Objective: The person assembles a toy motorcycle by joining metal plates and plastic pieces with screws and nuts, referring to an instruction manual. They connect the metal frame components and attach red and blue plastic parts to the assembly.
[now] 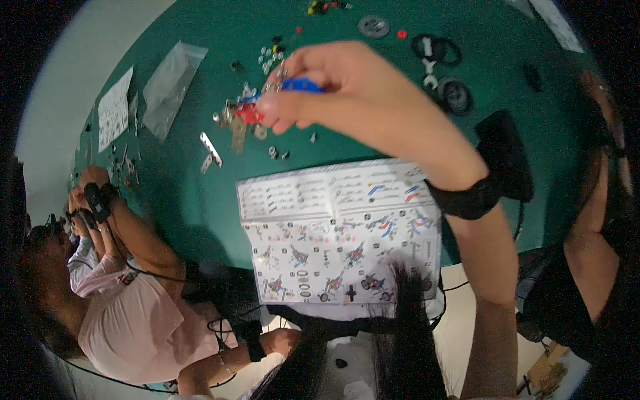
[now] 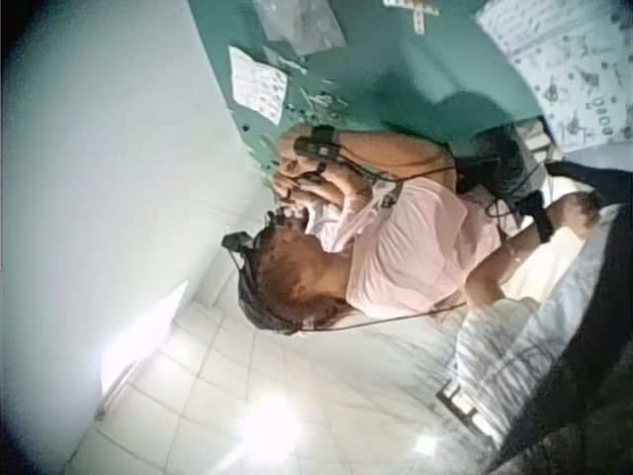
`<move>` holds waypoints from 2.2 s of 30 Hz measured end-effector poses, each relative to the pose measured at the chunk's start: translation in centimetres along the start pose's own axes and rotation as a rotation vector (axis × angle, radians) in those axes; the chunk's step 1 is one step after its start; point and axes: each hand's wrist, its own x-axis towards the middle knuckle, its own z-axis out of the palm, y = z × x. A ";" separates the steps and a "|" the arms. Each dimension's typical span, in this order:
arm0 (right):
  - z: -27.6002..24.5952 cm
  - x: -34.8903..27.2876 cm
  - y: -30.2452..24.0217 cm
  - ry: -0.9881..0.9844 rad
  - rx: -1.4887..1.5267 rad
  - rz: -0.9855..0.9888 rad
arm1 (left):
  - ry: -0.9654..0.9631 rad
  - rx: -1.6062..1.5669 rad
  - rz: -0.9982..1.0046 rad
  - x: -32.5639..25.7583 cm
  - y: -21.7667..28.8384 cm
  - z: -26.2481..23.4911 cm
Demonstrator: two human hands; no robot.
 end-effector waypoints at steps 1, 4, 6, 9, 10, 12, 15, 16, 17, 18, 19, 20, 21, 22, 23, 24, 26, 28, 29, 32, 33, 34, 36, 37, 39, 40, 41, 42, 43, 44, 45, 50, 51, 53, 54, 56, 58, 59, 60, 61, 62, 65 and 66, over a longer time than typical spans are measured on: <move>0.4 0.0 -0.2 0.027 0.074 0.021 | 0.075 -0.543 -0.324 0.3 -0.1 -0.8; 0.8 0.4 -1.2 0.004 0.127 0.044 | 0.071 -0.259 -0.167 -3.0 4.8 4.2; 0.6 0.5 -1.6 0.004 0.126 0.053 | 0.118 -0.406 -0.263 -3.6 6.8 5.5; 0.3 0.5 -1.4 -0.042 0.043 0.092 | 0.031 0.539 0.452 -3.9 5.4 6.1; 0.3 0.5 -1.4 -0.043 0.034 0.103 | 0.004 0.554 0.473 -3.8 5.0 6.0; 0.3 0.4 -1.5 -0.047 0.028 0.116 | 0.013 0.129 0.114 -2.5 4.0 4.4; 0.5 0.3 -1.5 -0.042 0.041 0.104 | 0.061 -0.341 -0.312 -0.5 1.8 0.8; 0.6 0.3 -1.5 -0.013 0.083 0.094 | 0.068 -0.382 -0.368 0.0 1.4 0.1; 0.9 0.3 -1.4 0.018 0.126 0.086 | 0.072 -0.418 -0.411 0.1 1.2 -0.5; 0.8 0.3 -1.3 0.018 0.131 0.089 | 0.075 -0.421 -0.426 0.1 1.0 -0.8; 0.4 0.3 -1.2 0.002 0.077 0.077 | 0.073 -0.425 -0.429 -0.1 1.2 -0.6; 0.2 0.4 -1.2 -0.014 0.023 0.063 | 0.059 -0.390 -0.389 -0.3 1.6 -0.1; 0.3 0.4 -1.4 -0.015 0.028 0.063 | 0.045 -0.355 -0.349 -0.6 2.0 0.4; 0.5 0.4 -1.6 -0.007 0.051 0.065 | 0.044 -0.369 -0.360 -0.9 2.5 0.8; 0.5 0.3 -1.6 0.002 0.071 0.071 | 0.046 -0.373 -0.359 -0.9 2.5 0.9; 0.5 0.2 -1.5 0.003 0.071 0.075 | 0.049 -0.388 -0.343 -0.9 2.4 1.0; 0.5 0.2 -1.0 -0.012 0.104 0.062 | 0.052 -0.407 -0.336 -0.7 2.3 1.0; 0.3 0.5 -0.8 -0.029 0.071 0.051 | 0.164 -0.504 -0.437 -0.4 2.2 0.9; 0.2 0.6 -0.8 -0.038 0.031 0.037 | 0.141 -0.533 -0.418 -0.6 1.8 0.8; 0.7 0.3 -0.9 -0.020 0.045 0.033 | 0.099 -0.553 -0.418 -0.9 3.0 1.5; 0.6 0.2 -1.1 0.002 0.049 0.045 | 0.124 -0.525 -0.411 -0.7 2.8 1.4; 0.4 0.2 -1.3 -0.041 -0.005 0.042 | 0.149 -0.496 -0.404 -0.6 2.6 1.4; 0.4 0.3 -1.1 -0.039 -0.022 0.030 | 0.155 -0.495 -0.399 -0.8 2.9 1.8; 0.2 0.1 -1.2 -0.028 -0.046 0.016 | 0.160 -0.492 -0.383 -0.8 2.9 2.0; 0.1 0.5 -0.9 -0.042 -0.083 0.019 | 0.133 -0.452 -0.377 -0.8 2.7 1.6; 0.1 0.6 -0.8 -0.047 -0.130 0.019 | 0.151 -0.475 -0.368 -0.7 2.4 1.5; 0.3 0.6 -1.1 -0.053 -0.127 0.022 | 0.172 -0.496 -0.354 -0.6 2.4 1.5; 0.5 0.5 -1.4 -0.018 -0.182 0.041 | 0.163 -0.475 -0.383 -0.5 2.6 1.7; 0.6 0.5 -1.7 0.017 -0.237 0.059 | 0.165 -0.478 -0.388 -0.5 2.6 1.6; 0.1 0.5 -1.8 -0.007 -0.312 0.097 | 0.146 -0.459 -0.396 -0.5 2.4 1.4; 0.2 0.4 -1.7 -0.008 -0.313 0.100 | 0.128 -0.441 -0.403 -0.4 2.4 1.4; 0.0 0.4 -1.7 -0.019 -0.338 0.087 | 0.185 -0.500 -0.386 -0.5 2.5 1.7; 0.0 0.4 -1.6 -0.019 -0.341 0.089 | 0.183 -0.500 -0.389 -0.5 2.4 1.8; -0.1 0.3 -1.2 -0.050 -0.396 0.001 | 0.170 -0.502 -0.379 -0.6 2.5 1.9; -0.1 0.3 -1.3 -0.047 -0.406 0.003 | 0.155 -0.504 -0.370 -0.6 2.5 2.0; 0.3 0.3 -1.7 -0.094 -0.159 0.061 | 0.164 -0.483 -0.357 -0.8 3.0 2.2; 0.4 0.3 -1.3 -0.102 -0.131 0.056 | 0.130 -0.463 -0.355 -1.0 2.9 2.0; 0.6 0.3 -1.3 -0.112 -0.097 0.054 | 0.136 -0.461 -0.345 -1.0 3.0 2.1; 0.6 0.4 -1.4 -0.128 -0.103 0.068 | 0.170 -0.479 -0.366 -1.0 3.3 2.4; 0.4 0.3 -1.6 -0.123 -0.111 0.069 | 0.203 -0.496 -0.387 -1.1 3.3 2.7; 0.4 0.3 -1.7 -0.149 -0.118 0.072 | 0.211 -0.461 -0.359 -1.0 3.1 2.5; 0.3 0.2 -1.9 -0.178 -0.112 0.098 | -0.191 -0.584 -0.303 -2.3 4.1 2.0; 0.3 0.2 -1.9 -0.173 -0.038 0.078 | -0.191 -0.583 -0.302 -2.3 4.1 2.0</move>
